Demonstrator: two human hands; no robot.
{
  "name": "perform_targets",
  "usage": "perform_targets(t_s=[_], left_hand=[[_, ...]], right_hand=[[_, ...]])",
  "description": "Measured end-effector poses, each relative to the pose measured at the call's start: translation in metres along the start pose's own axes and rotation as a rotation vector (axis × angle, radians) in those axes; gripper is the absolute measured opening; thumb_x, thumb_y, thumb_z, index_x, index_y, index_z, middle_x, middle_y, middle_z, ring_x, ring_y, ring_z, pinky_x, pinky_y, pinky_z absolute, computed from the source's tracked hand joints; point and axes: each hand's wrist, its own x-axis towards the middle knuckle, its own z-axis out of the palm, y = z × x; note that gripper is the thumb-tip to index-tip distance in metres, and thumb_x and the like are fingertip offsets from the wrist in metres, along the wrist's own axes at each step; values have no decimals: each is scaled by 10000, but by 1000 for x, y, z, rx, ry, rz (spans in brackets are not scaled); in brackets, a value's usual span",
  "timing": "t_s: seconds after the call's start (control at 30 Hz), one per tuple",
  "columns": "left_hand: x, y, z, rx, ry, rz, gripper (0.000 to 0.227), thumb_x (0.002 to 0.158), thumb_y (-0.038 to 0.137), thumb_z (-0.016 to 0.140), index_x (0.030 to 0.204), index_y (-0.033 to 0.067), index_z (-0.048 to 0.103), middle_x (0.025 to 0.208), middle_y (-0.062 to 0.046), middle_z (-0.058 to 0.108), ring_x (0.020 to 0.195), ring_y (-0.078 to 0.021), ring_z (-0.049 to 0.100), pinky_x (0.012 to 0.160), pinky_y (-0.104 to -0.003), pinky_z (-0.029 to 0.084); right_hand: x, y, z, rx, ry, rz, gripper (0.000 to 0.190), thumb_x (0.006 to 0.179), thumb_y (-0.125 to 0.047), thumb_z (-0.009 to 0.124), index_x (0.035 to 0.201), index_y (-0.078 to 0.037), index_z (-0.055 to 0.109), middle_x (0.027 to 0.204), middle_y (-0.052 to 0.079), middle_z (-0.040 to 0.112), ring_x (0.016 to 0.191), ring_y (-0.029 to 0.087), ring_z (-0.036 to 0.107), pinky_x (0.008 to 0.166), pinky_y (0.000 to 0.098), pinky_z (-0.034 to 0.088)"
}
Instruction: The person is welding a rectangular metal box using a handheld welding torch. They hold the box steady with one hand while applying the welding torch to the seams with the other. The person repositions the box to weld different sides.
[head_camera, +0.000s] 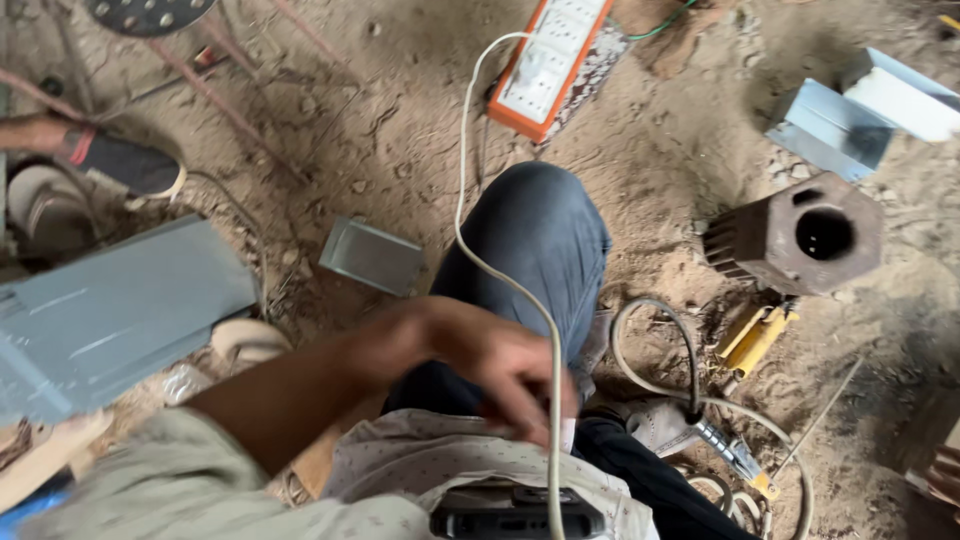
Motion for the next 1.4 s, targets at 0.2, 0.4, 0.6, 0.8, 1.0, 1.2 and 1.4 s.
perform_targets(t_s=[0.2,0.4,0.6,0.8,1.0,1.2,1.4], left_hand=[[-154,-44,0,-448,492,-336,413,884,218,717,1199,-48,690,998,-128,778,610,-102,629,542,-237,523],[-218,-164,-63,154,1209,-850,409,873,259,727,1248,94,724,1175,-85,786,924,-197,768,807,-348,625],[-221,-250,-54,713,1219,-1028,612,794,266,849,1354,160,626,1410,-112,576,1284,-300,555,1100,-446,439],[-213,-247,-28,596,1394,-1317,655,872,258,739,1474,268,481,1517,-34,440,1418,-290,387,1176,-546,325],[-204,-220,-37,796,1298,-1459,436,945,152,581,1359,278,634,1433,18,560,1393,-210,440,1273,-532,217],[-209,-219,-37,1281,1025,-1394,316,958,147,534,1183,276,714,1246,6,638,1298,-186,537,1117,-420,413],[-218,-243,-41,1432,1077,-1284,250,949,179,519,1122,234,691,1116,14,676,1162,-177,607,1012,-403,466]], right_hand=[[-10,-22,15,0,-17,12,746,938,-455,629,1602,-199,407,1582,165,476,1404,407,517,1130,624,465],[-38,-14,19,13,-10,64,738,951,-450,623,1608,-198,398,1587,172,466,1408,412,510,1136,633,453],[-48,-4,-8,0,4,50,730,964,-444,617,1613,-198,388,1592,178,456,1413,417,503,1142,642,440],[-45,-4,-29,60,-8,47,668,978,-440,607,1580,-195,453,1560,173,518,1379,409,564,1145,616,469],[-45,2,-36,104,-25,-60,637,950,-442,604,1535,-204,517,1551,123,546,1309,391,632,1078,593,544],[-44,4,-35,123,-25,-71,649,938,-442,617,1533,-205,511,1530,134,575,1318,372,627,1072,581,550],[-48,2,-37,162,-34,-118,657,923,-409,656,1531,-203,513,1525,130,575,1316,364,624,1064,558,547]])
